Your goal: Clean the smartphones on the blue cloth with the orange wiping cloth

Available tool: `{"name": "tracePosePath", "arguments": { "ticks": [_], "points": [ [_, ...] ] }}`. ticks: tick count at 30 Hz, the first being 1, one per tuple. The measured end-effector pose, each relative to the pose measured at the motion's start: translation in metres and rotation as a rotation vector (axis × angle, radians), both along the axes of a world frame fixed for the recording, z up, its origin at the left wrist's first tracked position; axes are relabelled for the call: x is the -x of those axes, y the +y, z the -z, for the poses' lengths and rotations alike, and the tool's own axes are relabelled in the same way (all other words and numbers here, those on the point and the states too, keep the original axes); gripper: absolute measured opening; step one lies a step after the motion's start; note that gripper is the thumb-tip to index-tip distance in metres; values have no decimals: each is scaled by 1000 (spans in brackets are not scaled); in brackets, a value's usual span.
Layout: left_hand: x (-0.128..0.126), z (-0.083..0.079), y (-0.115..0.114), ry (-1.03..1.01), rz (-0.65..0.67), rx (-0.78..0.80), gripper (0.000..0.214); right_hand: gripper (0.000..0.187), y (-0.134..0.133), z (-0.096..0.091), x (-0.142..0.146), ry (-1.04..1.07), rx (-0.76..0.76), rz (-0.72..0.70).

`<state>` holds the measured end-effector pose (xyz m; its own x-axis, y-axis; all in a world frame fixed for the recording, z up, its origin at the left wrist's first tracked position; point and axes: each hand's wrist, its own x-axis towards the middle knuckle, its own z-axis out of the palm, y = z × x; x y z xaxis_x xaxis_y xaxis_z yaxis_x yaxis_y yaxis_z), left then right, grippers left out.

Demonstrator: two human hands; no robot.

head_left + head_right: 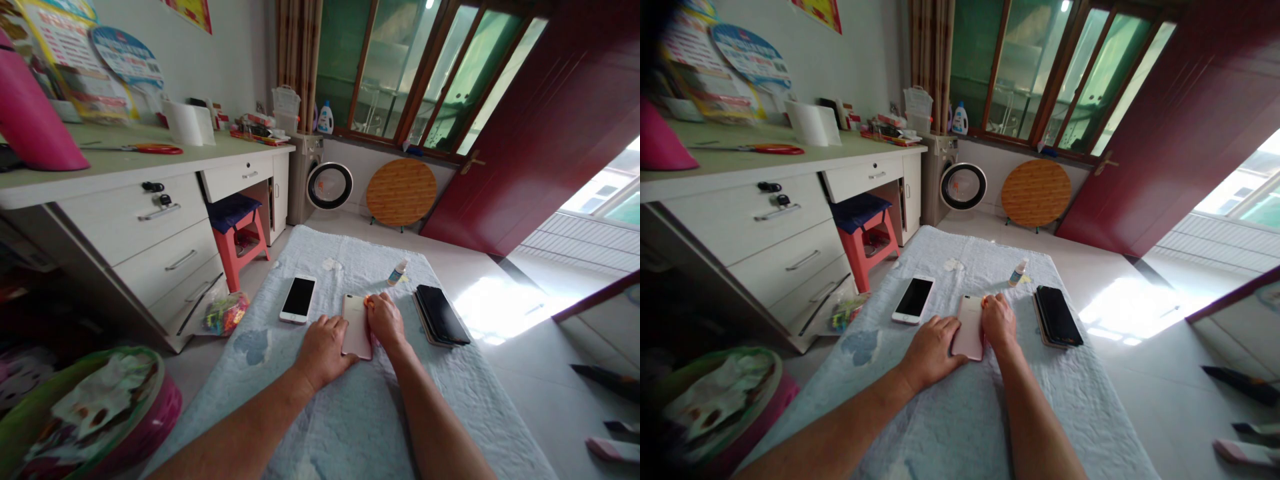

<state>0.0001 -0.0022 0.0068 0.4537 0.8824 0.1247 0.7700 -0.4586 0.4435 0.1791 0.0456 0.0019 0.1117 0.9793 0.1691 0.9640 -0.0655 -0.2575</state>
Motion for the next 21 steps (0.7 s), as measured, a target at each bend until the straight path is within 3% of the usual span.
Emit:
{"name": "tracePosePath", "arguments": {
  "ticks": [11, 21],
  "points": [
    [0, 0, 0, -14, -2, -13, 45, 24, -6, -1, 13, 179, -45, -284],
    [1, 4, 1, -100, 24, -12, 63, 22, -9, -6, 18, 308, -13, -468]
  ]
}}
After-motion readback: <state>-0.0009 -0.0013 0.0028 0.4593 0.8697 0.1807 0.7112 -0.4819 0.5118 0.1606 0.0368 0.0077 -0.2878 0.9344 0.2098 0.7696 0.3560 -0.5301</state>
